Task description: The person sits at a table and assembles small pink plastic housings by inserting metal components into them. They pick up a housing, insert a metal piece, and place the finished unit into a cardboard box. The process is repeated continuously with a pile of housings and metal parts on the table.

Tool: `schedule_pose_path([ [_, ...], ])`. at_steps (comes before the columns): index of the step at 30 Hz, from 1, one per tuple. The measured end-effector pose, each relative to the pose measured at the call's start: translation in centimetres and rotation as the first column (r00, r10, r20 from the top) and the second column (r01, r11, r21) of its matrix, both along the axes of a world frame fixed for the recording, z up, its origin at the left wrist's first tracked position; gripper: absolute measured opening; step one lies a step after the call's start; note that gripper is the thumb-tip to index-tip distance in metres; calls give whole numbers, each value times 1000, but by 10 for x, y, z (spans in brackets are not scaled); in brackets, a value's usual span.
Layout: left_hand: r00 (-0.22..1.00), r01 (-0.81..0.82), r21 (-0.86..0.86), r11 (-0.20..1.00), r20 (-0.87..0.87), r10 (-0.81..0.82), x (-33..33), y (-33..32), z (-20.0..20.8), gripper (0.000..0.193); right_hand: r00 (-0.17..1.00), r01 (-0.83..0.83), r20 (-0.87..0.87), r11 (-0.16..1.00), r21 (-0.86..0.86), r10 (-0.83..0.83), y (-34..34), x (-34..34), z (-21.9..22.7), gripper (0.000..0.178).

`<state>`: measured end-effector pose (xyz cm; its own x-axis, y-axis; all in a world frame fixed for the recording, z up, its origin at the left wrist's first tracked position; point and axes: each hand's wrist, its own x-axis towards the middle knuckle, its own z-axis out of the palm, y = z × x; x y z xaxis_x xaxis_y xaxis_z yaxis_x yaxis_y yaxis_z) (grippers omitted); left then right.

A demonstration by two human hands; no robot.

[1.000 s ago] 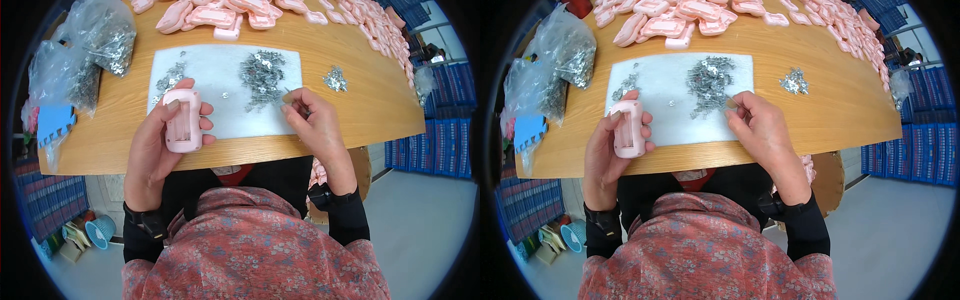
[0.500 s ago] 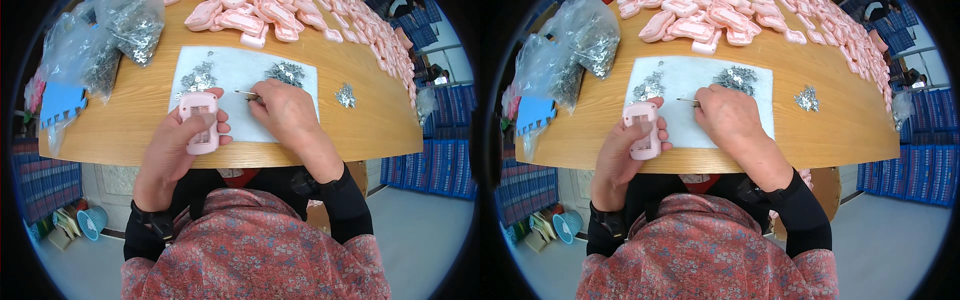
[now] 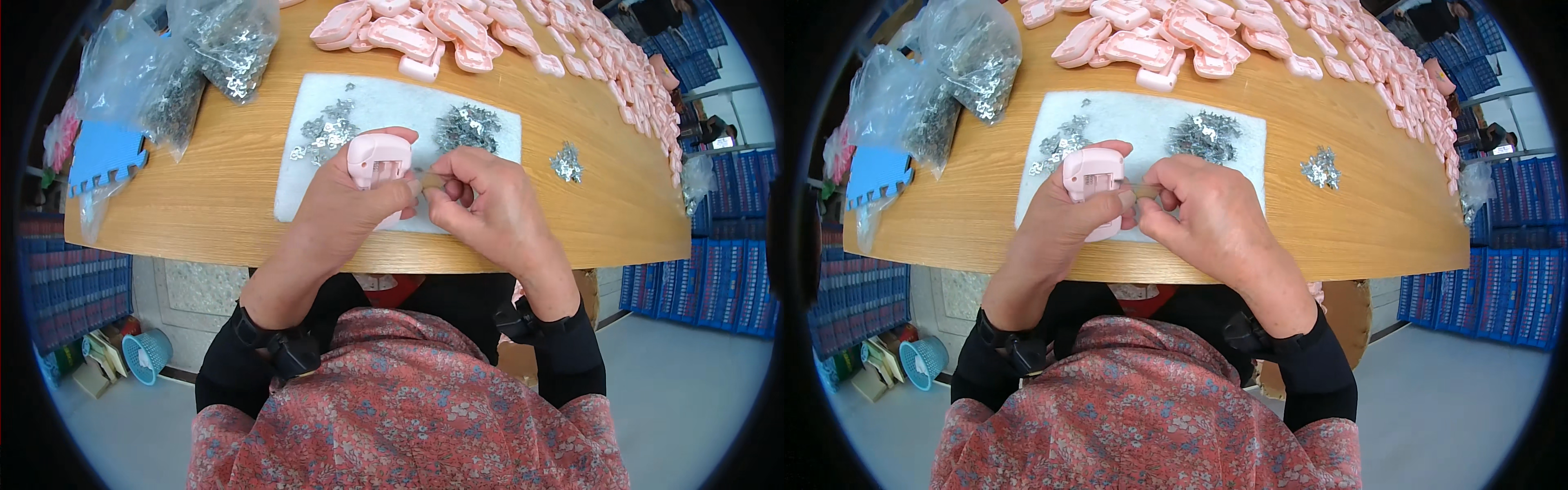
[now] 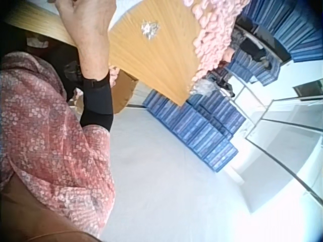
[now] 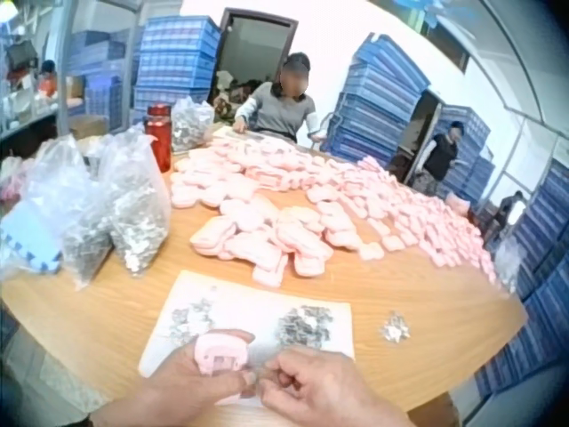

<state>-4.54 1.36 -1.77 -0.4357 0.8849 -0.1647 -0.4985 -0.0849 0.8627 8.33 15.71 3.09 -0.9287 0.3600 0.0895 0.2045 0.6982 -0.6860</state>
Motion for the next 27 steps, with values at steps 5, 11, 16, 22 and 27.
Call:
schedule_pose_path([
  [5, 992, 1, -70, 998, 126, 8, 11, 4, 8, 48, 996, 62, -30, 902, -428, -82, 3, 9, -18, 11],
  [11, 875, 89, 28, 996, 475, -92, 13, 4, 6, 48, 984, 74, -132, 956, -283, -115, 4, 10, -7, 11],
  [16, 877, 137, -17, 990, 468, -114, 18, 5, 8, 49, 994, 7, -109, 992, 126, 7, 1, 7, -5, 13],
  [22, 877, 165, -83, 983, 467, -108, 23, 6, 9, 48, 999, -36, -12, 885, 465, 47, -9, 5, 6, 10],
  [27, 862, 194, -92, 977, 491, -124, 22, 6, 8, 48, 992, 46, -126, 948, 315, -6, -15, 6, 3, 10],
])
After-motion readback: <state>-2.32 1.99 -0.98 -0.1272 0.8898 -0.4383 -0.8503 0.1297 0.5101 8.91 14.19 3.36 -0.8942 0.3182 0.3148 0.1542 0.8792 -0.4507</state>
